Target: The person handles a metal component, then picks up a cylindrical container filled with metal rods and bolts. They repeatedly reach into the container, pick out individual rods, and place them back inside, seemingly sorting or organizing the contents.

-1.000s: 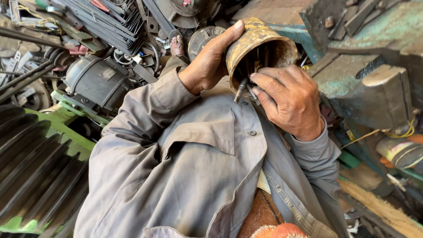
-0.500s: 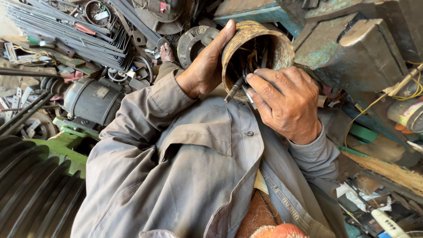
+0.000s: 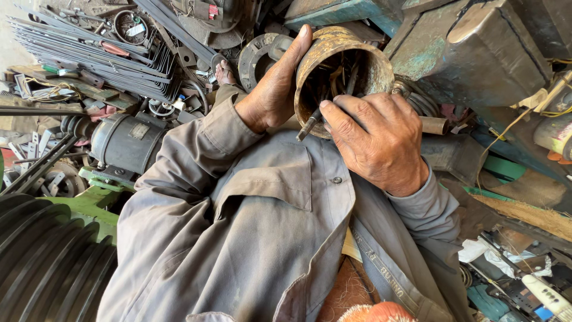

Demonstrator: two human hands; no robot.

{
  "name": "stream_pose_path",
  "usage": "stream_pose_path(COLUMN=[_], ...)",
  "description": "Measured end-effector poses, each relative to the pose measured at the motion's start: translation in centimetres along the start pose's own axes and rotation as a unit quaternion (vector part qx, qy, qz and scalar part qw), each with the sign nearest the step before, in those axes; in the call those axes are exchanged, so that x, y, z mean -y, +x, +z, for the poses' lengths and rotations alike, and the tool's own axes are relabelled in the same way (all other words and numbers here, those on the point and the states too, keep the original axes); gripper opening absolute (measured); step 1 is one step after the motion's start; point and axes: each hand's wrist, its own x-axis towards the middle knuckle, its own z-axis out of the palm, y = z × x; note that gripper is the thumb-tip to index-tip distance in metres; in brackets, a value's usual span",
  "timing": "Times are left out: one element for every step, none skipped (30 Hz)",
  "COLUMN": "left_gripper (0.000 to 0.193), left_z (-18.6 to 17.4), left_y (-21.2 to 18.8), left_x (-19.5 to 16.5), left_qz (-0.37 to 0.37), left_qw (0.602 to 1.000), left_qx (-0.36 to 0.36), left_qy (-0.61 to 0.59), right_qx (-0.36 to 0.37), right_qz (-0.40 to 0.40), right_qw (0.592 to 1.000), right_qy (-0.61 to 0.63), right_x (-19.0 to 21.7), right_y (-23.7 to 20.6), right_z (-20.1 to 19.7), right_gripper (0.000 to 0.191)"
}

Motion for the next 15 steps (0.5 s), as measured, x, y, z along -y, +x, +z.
stream_pose_path(left_gripper=[0.064, 0.064, 0.063, 0.063, 0.062, 0.062, 0.061, 0.062, 0.062, 0.063, 0.064, 0.066, 0.067, 0.068, 0.068], left_z=[0.0, 0.0, 0.0, 0.0, -0.1, -0.1, -0.2, -0.2, -0.2, -0.3, -0.3, -0.3, -0.3, -0.3, -0.2], left_y=[0.0, 0.0, 0.0, 0.0, 0.0, 0.0, 0.0, 0.0, 0.0, 0.0, 0.1, 0.1, 0.1, 0.2, 0.2], left_x=[0.0, 0.0, 0.1, 0.1, 0.2, 0.2, 0.3, 0.3, 0.3, 0.3, 0.3, 0.3, 0.4, 0.4, 0.4], left_qz=[0.0, 0.003, 0.008, 0.012, 0.013, 0.013, 0.014, 0.008, 0.002, -0.003, -0.017, -0.03, -0.043, -0.043, -0.043], left_qw=[1.0, 1.0, 1.0, 0.999, 0.999, 0.999, 0.999, 0.999, 0.999, 0.999, 0.999, 0.998, 0.996, 0.997, 0.997], left_qx=[0.001, 0.002, 0.004, 0.006, 0.015, 0.023, 0.031, 0.034, 0.036, 0.039, 0.044, 0.049, 0.055, 0.052, 0.049], left_qy=[0.004, 0.013, 0.023, 0.032, 0.027, 0.022, 0.017, 0.009, 0.002, -0.006, -0.021, -0.036, -0.051, -0.047, -0.042], right_qx=[-0.001, -0.001, -0.001, -0.004, -0.006, -0.009, -0.009, -0.01, -0.01, -0.014, -0.017, -0.021, -0.032, -0.044, -0.056], right_qz=[-0.002, -0.004, -0.006, -0.008, -0.01, -0.012, -0.01, -0.009, -0.007, -0.007, -0.007, -0.008, -0.003, 0.002, 0.008], right_qw=[1.0, 1.0, 1.0, 1.0, 1.0, 1.0, 1.0, 1.0, 1.0, 1.0, 0.999, 0.999, 0.998, 0.997, 0.996], right_qy=[0.0, 0.0, 0.0, 0.004, 0.008, 0.013, 0.014, 0.016, 0.019, 0.025, 0.032, 0.039, 0.048, 0.057, 0.066], right_x=[0.0, 0.1, 0.1, 0.1, 0.1, 0.1, 0.0, 0.0, -0.1, -0.2, -0.3, -0.4, -0.6, -0.7, -0.7], right_y=[0.0, 0.0, -0.1, -0.2, -0.2, -0.3, -0.4, -0.5, -0.7, -0.8, -0.9, -1.1, -1.2, -1.4, -1.5], right_z=[0.0, 0.1, 0.1, 0.2, 0.4, 0.5, 0.6, 0.7, 0.7, 0.8, 0.7, 0.7, 0.5, 0.4, 0.3], right_gripper=[0.039, 0.039, 0.038, 0.039, 0.04, 0.04, 0.04, 0.04, 0.04, 0.039, 0.039, 0.038, 0.036, 0.035, 0.033])
